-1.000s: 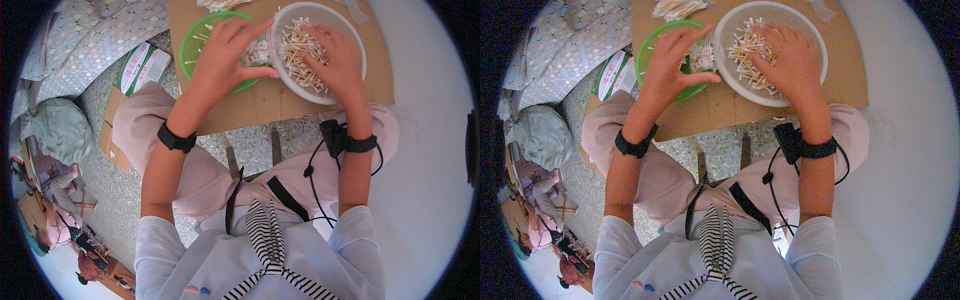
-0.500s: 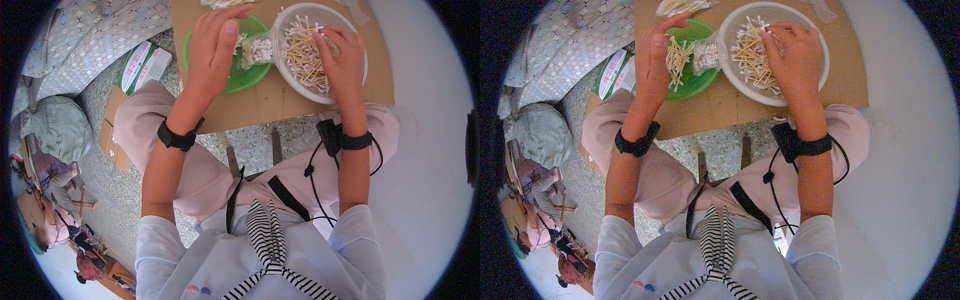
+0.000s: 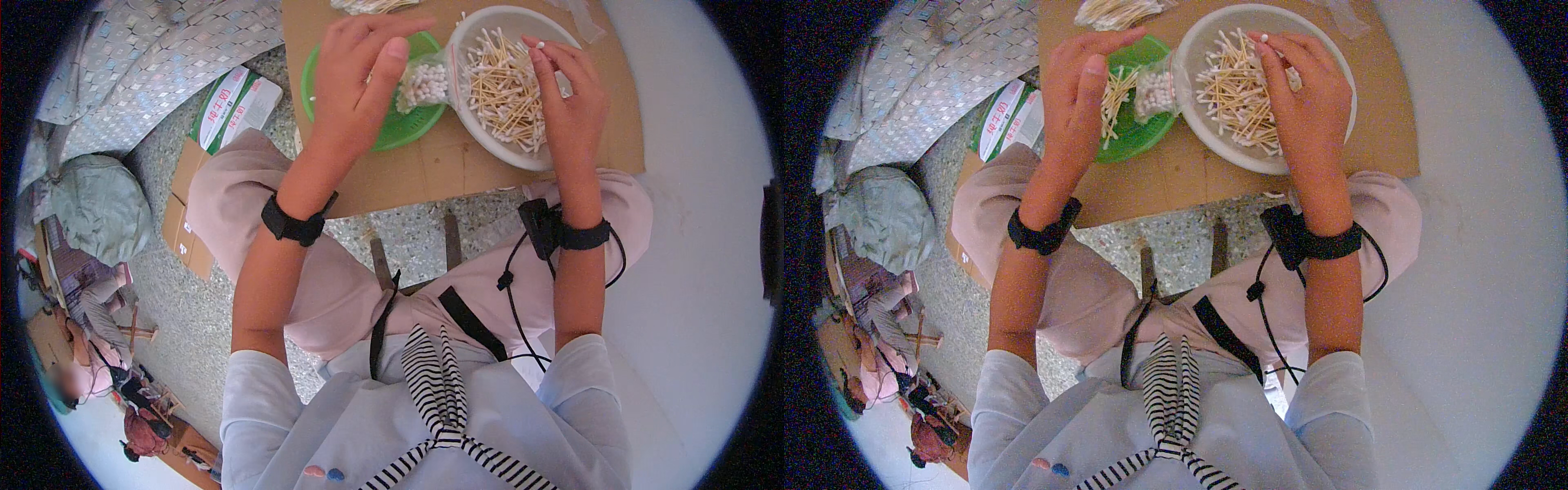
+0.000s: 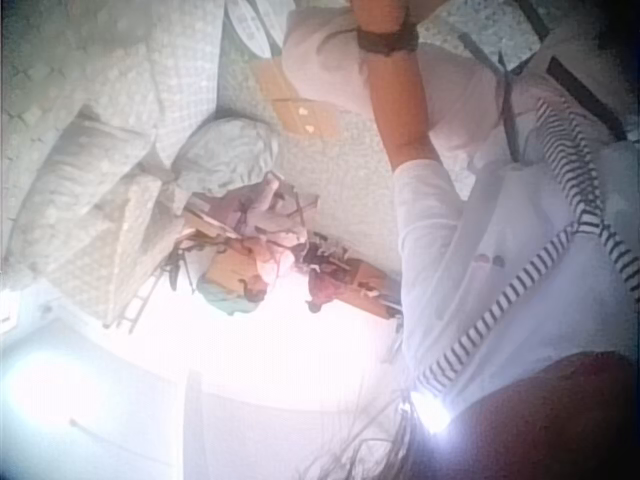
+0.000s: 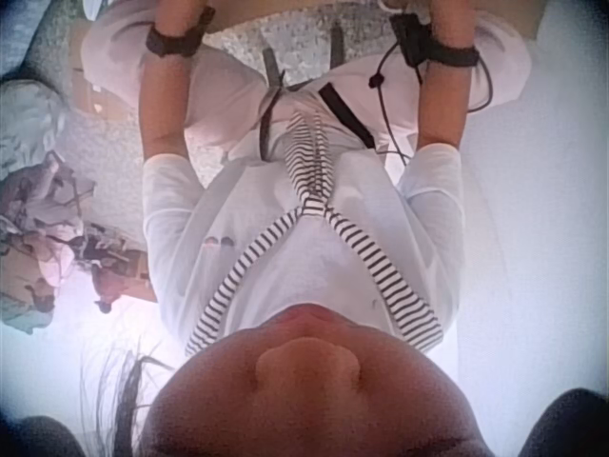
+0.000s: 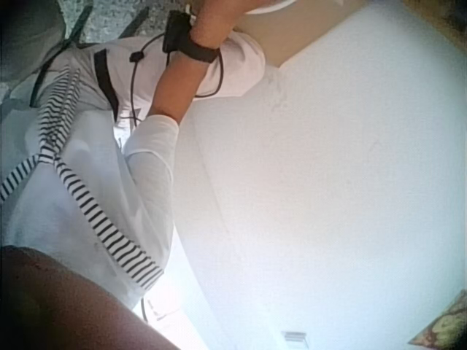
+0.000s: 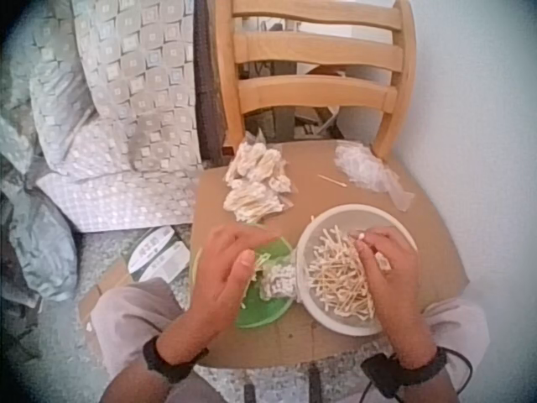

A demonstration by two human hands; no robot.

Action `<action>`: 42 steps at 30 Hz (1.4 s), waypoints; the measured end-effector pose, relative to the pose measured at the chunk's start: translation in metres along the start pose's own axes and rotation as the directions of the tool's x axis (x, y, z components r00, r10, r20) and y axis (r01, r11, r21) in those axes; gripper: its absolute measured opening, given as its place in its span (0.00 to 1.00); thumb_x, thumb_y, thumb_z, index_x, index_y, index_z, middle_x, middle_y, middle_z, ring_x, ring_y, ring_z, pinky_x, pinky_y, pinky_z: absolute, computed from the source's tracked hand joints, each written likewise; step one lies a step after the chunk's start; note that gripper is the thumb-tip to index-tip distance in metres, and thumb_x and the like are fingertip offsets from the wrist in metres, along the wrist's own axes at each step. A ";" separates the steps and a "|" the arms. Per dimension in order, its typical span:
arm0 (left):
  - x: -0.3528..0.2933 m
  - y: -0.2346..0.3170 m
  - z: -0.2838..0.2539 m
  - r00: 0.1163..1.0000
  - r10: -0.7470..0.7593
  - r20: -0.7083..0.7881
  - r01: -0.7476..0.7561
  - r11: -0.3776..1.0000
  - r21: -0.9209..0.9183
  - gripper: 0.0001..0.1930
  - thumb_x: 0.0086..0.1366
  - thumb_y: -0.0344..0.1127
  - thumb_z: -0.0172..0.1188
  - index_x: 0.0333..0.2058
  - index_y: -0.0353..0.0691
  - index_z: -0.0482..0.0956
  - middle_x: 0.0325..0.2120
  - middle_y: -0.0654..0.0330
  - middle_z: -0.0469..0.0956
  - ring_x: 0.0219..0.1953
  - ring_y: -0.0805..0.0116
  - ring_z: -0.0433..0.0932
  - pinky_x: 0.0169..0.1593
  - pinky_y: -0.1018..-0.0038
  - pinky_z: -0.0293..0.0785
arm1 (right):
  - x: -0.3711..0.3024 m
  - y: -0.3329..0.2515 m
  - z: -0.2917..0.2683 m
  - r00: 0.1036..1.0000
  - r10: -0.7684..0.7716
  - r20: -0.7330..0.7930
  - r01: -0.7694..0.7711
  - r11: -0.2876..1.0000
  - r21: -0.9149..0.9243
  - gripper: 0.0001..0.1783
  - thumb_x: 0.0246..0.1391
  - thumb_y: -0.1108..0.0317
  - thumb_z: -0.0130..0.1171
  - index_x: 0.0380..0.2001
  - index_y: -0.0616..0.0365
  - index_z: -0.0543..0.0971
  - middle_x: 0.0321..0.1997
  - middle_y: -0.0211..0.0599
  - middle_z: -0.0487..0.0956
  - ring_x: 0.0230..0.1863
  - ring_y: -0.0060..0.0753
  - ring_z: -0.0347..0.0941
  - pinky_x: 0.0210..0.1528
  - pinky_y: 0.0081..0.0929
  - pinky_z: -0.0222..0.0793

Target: The recorder is sorting cotton swabs from containers and placing them into small clear plastic bags.

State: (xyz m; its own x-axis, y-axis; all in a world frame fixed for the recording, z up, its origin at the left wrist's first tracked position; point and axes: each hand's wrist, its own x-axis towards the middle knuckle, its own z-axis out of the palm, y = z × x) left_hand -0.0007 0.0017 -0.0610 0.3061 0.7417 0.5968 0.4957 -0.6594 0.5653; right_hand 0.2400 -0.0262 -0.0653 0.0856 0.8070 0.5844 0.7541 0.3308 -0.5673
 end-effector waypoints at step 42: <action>-0.006 0.016 0.003 0.999 0.024 -0.035 -0.023 1.000 0.008 0.03 0.54 0.33 0.64 0.29 0.49 0.85 0.46 0.64 0.74 0.51 0.63 0.66 0.50 0.69 0.66 | -0.022 -0.043 0.009 0.898 0.148 0.414 -0.389 0.707 0.591 0.12 0.49 0.71 0.65 0.40 0.58 0.80 0.37 0.30 0.80 0.37 0.19 0.74 0.41 0.19 0.70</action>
State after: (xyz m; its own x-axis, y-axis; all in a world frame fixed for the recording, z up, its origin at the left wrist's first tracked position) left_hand 0.0082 -0.0135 -0.0573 0.2887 0.7212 0.6297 0.4950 -0.6754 0.5466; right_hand 0.2001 -0.0537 -0.0590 -0.0809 0.9764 0.2004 0.1149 0.2089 -0.9712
